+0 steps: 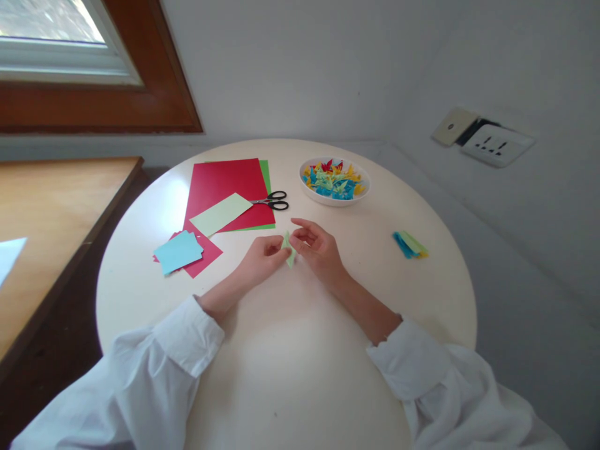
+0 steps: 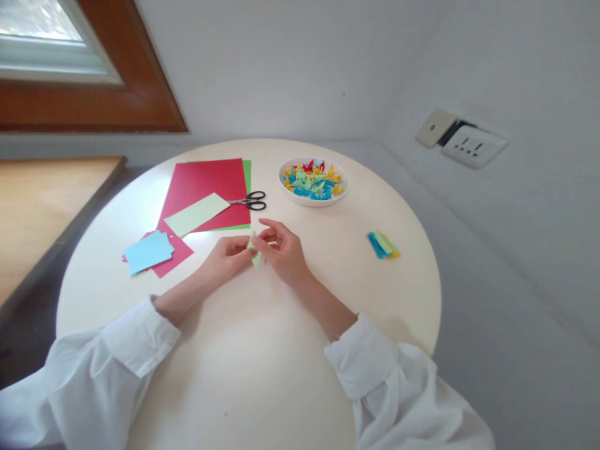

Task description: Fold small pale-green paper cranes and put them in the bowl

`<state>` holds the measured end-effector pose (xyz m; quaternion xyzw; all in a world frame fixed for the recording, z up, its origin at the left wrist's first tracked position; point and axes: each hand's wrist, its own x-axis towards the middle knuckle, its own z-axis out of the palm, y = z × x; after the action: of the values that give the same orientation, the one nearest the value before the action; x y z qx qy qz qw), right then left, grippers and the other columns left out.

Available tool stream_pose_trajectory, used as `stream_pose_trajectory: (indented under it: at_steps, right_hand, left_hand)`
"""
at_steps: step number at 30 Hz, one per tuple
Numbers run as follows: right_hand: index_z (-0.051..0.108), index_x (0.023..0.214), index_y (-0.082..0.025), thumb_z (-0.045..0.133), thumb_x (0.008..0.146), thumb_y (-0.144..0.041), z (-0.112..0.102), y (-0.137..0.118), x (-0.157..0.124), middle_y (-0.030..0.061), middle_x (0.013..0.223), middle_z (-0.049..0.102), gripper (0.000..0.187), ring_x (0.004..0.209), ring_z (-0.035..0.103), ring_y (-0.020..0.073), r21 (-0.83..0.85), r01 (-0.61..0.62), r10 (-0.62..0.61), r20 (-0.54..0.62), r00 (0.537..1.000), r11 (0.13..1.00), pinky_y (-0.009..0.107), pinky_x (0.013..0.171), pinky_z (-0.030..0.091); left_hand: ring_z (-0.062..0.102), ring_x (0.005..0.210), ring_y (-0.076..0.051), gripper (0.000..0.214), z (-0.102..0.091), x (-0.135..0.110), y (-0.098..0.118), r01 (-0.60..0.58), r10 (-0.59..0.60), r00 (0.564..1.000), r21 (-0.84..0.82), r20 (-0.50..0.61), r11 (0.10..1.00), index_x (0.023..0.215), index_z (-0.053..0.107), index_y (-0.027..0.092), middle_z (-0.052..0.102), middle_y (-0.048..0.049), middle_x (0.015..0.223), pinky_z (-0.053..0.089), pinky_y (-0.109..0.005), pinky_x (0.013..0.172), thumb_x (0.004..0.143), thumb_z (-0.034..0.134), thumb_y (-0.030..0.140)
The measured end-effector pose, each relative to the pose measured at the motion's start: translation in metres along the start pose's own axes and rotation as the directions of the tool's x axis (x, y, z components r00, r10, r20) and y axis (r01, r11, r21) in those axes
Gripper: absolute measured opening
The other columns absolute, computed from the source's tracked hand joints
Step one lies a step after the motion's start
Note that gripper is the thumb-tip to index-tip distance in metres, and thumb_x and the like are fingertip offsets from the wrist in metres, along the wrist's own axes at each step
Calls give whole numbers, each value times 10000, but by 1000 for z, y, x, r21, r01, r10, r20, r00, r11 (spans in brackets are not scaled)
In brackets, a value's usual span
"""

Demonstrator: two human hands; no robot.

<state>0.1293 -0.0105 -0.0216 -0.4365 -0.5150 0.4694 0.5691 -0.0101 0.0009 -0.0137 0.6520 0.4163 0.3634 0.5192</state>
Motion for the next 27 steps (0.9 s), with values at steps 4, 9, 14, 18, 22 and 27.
stream_pose_trajectory:
  at_steps: [4, 9, 14, 18, 22, 27]
  right_hand:
    - [641, 930, -203, 724, 589, -308, 1, 3, 0, -33, 687, 580, 367, 618, 556, 96, 5, -18, 18, 6, 1000, 1000, 230, 548, 471]
    - [644, 887, -195, 714, 584, -270, -1, 5, 2, -35, 674, 592, 320, 628, 567, 94, 39, -25, 28, -74, 997, 999, 243, 603, 483]
    - [636, 898, -197, 710, 580, -271, -3, 3, 3, -37, 671, 597, 335, 657, 582, 106, 39, -28, 32, -129, 991, 999, 268, 648, 495]
    - [628, 881, -194, 706, 583, -272, -3, 3, 3, -44, 640, 589, 317, 614, 571, 101, 36, -20, 24, -130, 991, 999, 264, 622, 492]
    - [635, 821, -195, 695, 598, -278, -3, 3, 3, -39, 634, 595, 245, 579, 555, 96, 25, -17, 19, -116, 993, 1000, 259, 596, 484]
    - [642, 710, -191, 693, 606, -299, -2, 4, 3, -34, 593, 599, 159, 544, 539, 94, -14, -32, 30, -112, 993, 999, 246, 548, 462]
  left_hand:
    - [356, 524, -87, 232, -1, 1, -3, -55, 45, 996, 121, 81, 991, 575, 524, 142, 440, 27, 542, 256, -213, 475, 718, 545, 324]
    - [321, 493, -75, 268, -1, 3, -5, -36, 29, 998, 115, 59, 993, 545, 482, 152, 396, 44, 510, 228, -211, 458, 716, 558, 343]
    - [307, 473, -69, 305, -1, 2, -1, -15, 16, 999, 16, -46, 1000, 527, 452, 161, 369, 53, 496, 211, -220, 455, 694, 596, 372]
    - [349, 487, -78, 268, -1, 1, 2, -4, 1, 997, -43, -79, 999, 564, 511, 155, 414, 44, 515, 237, -224, 471, 683, 617, 371]
    - [383, 493, -82, 247, -1, 2, -1, -6, 2, 998, -61, -63, 998, 596, 549, 150, 477, 29, 539, 253, -224, 476, 695, 613, 366]
    - [375, 478, -70, 261, -2, 3, -4, -16, 16, 999, 4, -44, 1000, 604, 569, 136, 483, 31, 524, 238, -213, 460, 706, 610, 371]
